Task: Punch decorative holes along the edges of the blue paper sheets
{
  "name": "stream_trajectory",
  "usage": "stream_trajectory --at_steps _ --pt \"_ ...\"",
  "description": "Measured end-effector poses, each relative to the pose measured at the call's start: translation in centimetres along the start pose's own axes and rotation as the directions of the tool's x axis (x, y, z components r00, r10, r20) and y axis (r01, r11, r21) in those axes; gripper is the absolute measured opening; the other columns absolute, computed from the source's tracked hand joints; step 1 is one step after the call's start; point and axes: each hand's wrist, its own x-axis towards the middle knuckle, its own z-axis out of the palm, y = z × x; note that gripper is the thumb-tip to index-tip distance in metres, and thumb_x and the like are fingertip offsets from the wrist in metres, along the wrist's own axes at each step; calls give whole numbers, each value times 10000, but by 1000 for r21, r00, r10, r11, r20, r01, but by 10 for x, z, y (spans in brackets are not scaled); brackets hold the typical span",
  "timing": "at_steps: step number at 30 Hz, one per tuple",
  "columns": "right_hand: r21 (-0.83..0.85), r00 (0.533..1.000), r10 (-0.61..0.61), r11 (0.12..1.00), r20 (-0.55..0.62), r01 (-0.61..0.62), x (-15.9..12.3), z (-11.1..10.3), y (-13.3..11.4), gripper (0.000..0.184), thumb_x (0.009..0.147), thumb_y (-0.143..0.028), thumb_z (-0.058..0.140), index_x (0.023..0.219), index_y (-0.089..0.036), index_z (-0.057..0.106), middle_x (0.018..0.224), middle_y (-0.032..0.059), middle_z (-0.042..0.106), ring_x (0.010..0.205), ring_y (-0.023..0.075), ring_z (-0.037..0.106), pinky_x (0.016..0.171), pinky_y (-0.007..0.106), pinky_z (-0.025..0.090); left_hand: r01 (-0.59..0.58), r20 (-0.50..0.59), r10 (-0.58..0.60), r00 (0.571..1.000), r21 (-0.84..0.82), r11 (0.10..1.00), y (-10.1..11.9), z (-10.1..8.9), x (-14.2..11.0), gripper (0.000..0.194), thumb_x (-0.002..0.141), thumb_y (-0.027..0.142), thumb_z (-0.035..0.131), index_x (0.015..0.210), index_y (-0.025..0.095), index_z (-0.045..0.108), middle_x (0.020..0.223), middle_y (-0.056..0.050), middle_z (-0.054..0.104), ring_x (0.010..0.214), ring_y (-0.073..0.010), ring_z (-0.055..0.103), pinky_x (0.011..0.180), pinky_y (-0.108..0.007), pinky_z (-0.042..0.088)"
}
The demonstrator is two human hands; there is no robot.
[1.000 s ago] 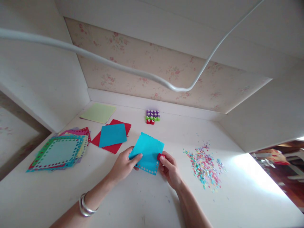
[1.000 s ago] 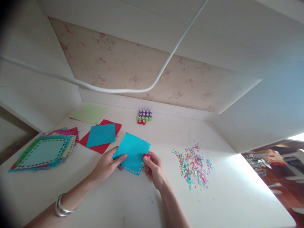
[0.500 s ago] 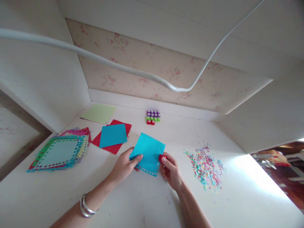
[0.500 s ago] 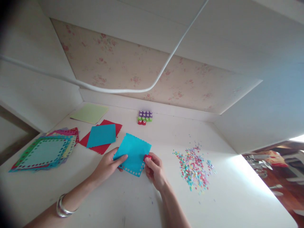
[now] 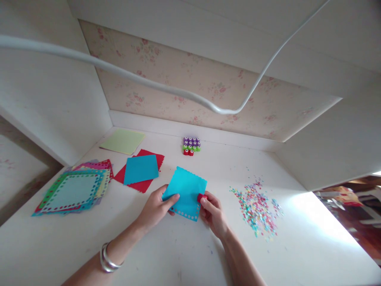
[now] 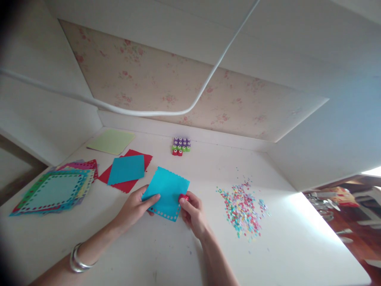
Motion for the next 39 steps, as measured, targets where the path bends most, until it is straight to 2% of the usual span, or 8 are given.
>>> stream_trajectory --at_steps 4,9,14,21,23,26,29,39 --pt "-68 1000 -6 998 27 8 -2 -1 -1 303 825 -463 708 845 -213 539 523 -100 353 417 61 238 339 179 168 -25 11 25 1000 66 998 3 -7 0 449 790 533 675 1068 181 690 900 -62 755 770 -242 707 609 -311 593" --pt "-148 996 37 989 84 -24 -3 -2 -3 317 830 -489 695 859 -198 572 535 -101 310 415 55 246 353 189 159 18 207 -21 978 16 1000 9 -15 -1 416 750 497 729 1004 168 728 965 -78 772 935 -301 710 812 -386 577" --pt "-159 998 20 987 54 -11 -3 -5 -4 319 818 -487 699 907 -189 627 531 -95 313 424 59 243 363 198 150 2 92 -13 996 118 993 1 -14 3 402 777 530 693 989 192 743 972 -66 780 936 -292 717 830 -370 565" --pt "-124 983 -86 990 -164 66 -2 -18 -15 359 816 -526 634 945 -193 671 565 -56 414 443 79 291 402 223 153 20 9 -22 1000 143 989 -4 -17 6 442 788 543 681 1041 186 741 976 -78 782 909 -298 722 817 -384 566" --pt "-332 945 -220 934 -242 132 -1 -20 -16 361 823 -528 634 962 -199 688 626 -20 510 505 107 382 451 243 259 26 11 -27 1000 122 992 -3 -16 5 444 787 542 685 1038 180 741 974 -83 781 919 -302 720 823 -389 566" --pt "-718 861 -444 681 -248 144 2 -21 -13 357 784 -504 705 1005 -223 709 803 39 651 689 176 529 633 306 401 15 5 -15 1000 78 997 0 -15 4 433 786 524 693 1046 180 736 1000 -86 777 965 -306 712 860 -397 561" --pt "-842 825 -519 529 -226 103 4 -21 -9 390 770 -489 726 1081 -256 694 880 47 692 801 218 582 757 352 431 17 -29 -15 999 49 999 2 -13 4 416 772 497 710 1054 192 733 1010 -79 774 984 -307 707 880 -404 559" --pt "-672 803 -431 738 -412 51 12 -51 -17 580 777 -595 649 1190 -188 670 1015 97 748 872 238 694 787 361 532 77 -46 -74 996 60 995 0 -16 6 380 740 329 695 1093 186 688 868 -35 769 906 -278 713 788 -355 567"
